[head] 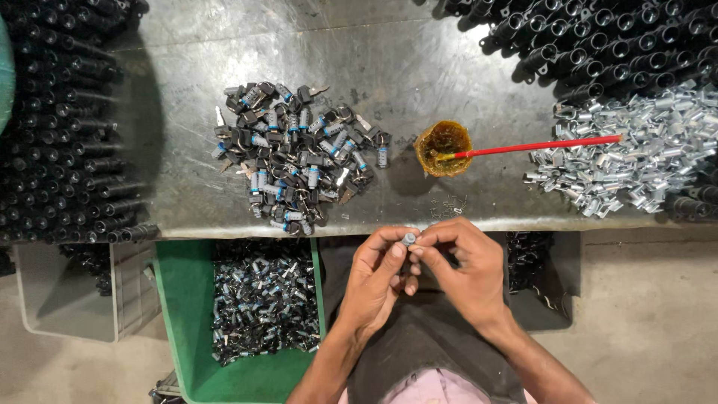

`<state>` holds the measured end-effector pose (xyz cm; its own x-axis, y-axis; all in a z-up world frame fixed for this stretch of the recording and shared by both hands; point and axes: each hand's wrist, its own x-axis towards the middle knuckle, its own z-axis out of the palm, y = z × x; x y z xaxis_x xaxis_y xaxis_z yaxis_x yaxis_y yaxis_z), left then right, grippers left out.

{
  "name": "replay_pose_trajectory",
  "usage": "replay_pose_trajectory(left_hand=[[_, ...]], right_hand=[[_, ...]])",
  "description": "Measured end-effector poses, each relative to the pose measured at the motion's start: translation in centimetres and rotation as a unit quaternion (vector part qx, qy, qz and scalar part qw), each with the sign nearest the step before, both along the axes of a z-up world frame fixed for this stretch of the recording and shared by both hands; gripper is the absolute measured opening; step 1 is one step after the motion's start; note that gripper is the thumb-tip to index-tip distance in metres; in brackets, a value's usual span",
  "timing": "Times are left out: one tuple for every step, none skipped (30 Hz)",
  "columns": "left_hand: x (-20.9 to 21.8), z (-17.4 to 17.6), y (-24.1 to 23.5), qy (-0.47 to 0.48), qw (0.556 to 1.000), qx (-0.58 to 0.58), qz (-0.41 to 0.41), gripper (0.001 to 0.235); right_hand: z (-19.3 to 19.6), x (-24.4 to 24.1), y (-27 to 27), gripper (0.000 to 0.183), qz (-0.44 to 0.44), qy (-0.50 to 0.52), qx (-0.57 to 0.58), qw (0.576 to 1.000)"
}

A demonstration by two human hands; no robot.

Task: The person repeatedly picks small cylindrical electronic components from a pile, applies a yellow substance with a red brush, and attaches a small metal clip to each component. The finished items are placed into a green bin below the workbench.

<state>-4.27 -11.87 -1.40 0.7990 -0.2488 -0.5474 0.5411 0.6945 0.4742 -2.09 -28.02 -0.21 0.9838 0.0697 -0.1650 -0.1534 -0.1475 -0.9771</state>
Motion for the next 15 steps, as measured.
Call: replay_pose_trajectory(left_hand=[[0.0, 0.0, 0.2, 0.004, 1.0, -0.013, -0.004, 0.026], [0.0, 0.1, 0.5, 0.009, 1.0, -0.026, -0.008, 0.026], [0.2, 0.1, 0.6, 0.011, 0.999, -0.041, -0.013, 0.027], [0.3, 0.3, 0.9, 0.001, 0.999, -0.015, -0.032, 0.028], [0.6, 0.4, 1.2, -0.012, 0.999, 0.012, -0.049, 0.03], [0.9, 0.5, 1.5, -0.024, 0.997, 0.039, -0.065, 0.031], [0.9, 0.7, 1.8, -0.041, 0.996, 0.056, -0.05, 0.03], [1.1, 0.7, 2.0, -0.058, 0.995, 0.073, -0.035, 0.029], [1.2, 0.6, 2.0, -0.076, 0.993, 0.089, -0.024, 0.028], [1.5, 0.3, 1.8, -0.076, 0.992, 0.097, -0.007, 0.026], [2.3, -0.2, 1.4, -0.079, 0.991, 0.104, 0.007, 0.025], [3.1, -0.7, 0.9, -0.083, 0.99, 0.111, 0.021, 0.023], [3.8, -1.3, 0.3, -0.061, 0.995, 0.071, 0.028, 0.022], [4.5, -1.9, -0.2, -0.038, 0.998, 0.031, 0.035, 0.021], [5.1, -2.4, -0.7, -0.014, 0.999, -0.009, 0.044, 0.02]], right_hand=[[-0.4, -0.1, -0.1, 0.017, 0.006, 0.026, 0.07, 0.997], [-0.8, -0.1, -0.3, 0.02, 0.012, 0.053, 0.14, 0.989], [-1.1, 0.0, -0.6, 0.03, 0.01, 0.064, 0.194, 0.979], [-1.3, 0.3, -1.0, 0.039, 0.007, 0.075, 0.247, 0.966], [-1.4, 0.9, -1.5, 0.049, 0.007, 0.083, 0.3, 0.95], [-1.4, 1.6, -2.0, 0.052, -0.034, 0.082, 0.299, 0.95], [-1.3, 2.4, -2.6, 0.056, -0.074, 0.085, 0.298, 0.948], [-1.2, 3.3, -3.3, 0.06, -0.114, 0.088, 0.297, 0.944], [-1.0, 4.2, -4.1, 0.058, -0.124, 0.025, 0.255, 0.959], [-0.7, 5.2, -4.9, 0.056, -0.133, -0.037, 0.213, 0.967], [-0.5, 6.2, -5.6, 0.045, -0.131, -0.052, 0.117, 0.983], [-0.1, 7.1, -6.1, 0.034, -0.129, -0.064, 0.02, 0.989], [0.2, 7.6, -6.5, 0.024, -0.125, -0.074, -0.077, 0.986], [0.6, 7.8, -6.8, 0.021, -0.127, -0.072, -0.085, 0.986], [0.9, 7.8, -6.9, 0.02, -0.126, -0.069, -0.094, 0.985]])
